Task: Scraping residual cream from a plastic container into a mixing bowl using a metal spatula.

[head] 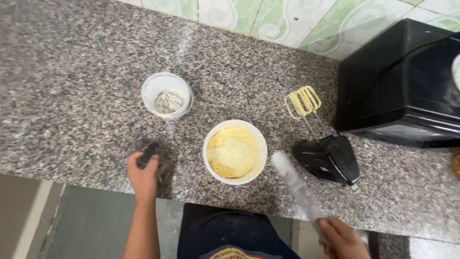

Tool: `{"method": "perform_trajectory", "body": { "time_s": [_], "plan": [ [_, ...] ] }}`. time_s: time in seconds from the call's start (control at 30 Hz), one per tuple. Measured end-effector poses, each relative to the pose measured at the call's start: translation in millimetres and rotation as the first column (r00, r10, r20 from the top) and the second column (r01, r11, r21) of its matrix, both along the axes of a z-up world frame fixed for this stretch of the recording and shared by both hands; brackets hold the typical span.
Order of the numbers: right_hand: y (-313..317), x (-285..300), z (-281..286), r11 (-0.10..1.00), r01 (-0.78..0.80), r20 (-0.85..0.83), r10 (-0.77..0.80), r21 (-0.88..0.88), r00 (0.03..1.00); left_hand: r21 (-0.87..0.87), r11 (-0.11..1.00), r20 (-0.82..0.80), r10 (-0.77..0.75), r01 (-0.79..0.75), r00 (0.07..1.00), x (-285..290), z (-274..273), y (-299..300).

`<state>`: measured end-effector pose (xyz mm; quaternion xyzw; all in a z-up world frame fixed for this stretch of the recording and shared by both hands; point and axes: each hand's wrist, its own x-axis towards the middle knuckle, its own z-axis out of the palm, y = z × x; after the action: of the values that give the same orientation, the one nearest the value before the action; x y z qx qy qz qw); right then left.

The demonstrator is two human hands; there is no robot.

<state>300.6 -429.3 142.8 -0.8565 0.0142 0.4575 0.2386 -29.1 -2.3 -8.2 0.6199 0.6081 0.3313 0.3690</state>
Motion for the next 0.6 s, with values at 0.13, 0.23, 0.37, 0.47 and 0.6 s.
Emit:
{"method": "perform_trajectory", "body": {
  "time_s": [0.13,0.23,0.37,0.47,0.6],
  "plan": [
    [62,-34,18,0.862,-0.251,0.120,0.220,0.440,0.968,-0.472,0.873,0.855,0.419,0.124,0.307,-14,44,-14],
    [154,-85,36,0.757,-0.471,0.272,0.386,0.453,0.881,-0.435,0.868,0.883,0.464,0.239,-0.077,3,102,-25],
    [265,-148,36,0.469,-0.814,0.485,0.653,0.344,0.581,-0.286,0.883,0.885,0.392,0.371,-0.250,19,104,-45],
    [316,-180,-15,0.299,-0.951,0.578,0.764,0.079,0.288,-0.293,0.913,0.932,0.339,0.285,-0.128,36,115,-50],
    [347,-204,-15,0.244,-0.964,0.455,0.849,0.109,0.267,-0.400,0.915,0.915,0.394,0.055,0.091,26,101,-20]
  ]
}}
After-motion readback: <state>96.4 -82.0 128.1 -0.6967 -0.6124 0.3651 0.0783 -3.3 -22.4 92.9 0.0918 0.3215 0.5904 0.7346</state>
